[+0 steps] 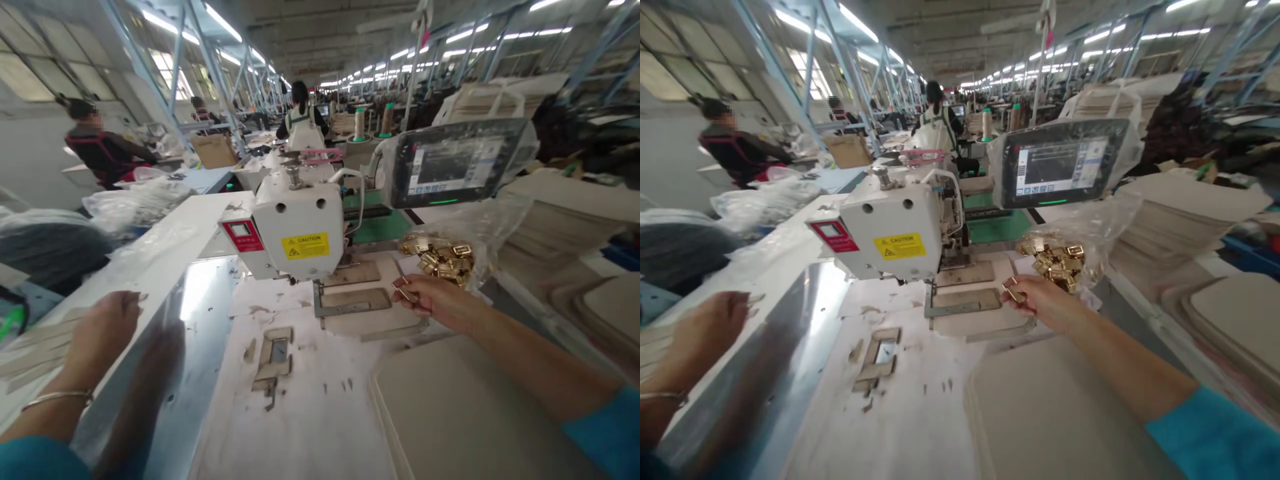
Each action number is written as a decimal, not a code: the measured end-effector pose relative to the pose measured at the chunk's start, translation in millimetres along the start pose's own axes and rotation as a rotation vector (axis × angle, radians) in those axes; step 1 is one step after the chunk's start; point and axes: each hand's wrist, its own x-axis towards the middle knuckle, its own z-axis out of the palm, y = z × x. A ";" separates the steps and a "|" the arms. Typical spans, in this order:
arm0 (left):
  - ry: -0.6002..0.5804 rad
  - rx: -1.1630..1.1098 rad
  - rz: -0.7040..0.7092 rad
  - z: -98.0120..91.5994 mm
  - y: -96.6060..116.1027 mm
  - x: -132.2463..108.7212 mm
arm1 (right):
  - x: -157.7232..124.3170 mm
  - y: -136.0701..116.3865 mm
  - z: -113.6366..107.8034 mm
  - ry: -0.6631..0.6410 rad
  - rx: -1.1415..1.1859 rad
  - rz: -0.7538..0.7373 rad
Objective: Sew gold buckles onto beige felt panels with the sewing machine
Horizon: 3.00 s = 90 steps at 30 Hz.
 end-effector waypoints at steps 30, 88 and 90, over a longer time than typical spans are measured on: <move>-0.240 -0.395 0.609 -20.9 387.1 -71.7 | 12.3 6.3 14.9 0.007 -1.177 -0.506; -0.274 -0.395 0.553 19.0 353.4 -85.6 | 61.6 -35.6 17.2 0.070 -1.302 -0.257; -0.275 -0.393 0.554 19.3 353.1 -85.6 | 58.2 -37.8 18.7 0.050 -1.057 -0.178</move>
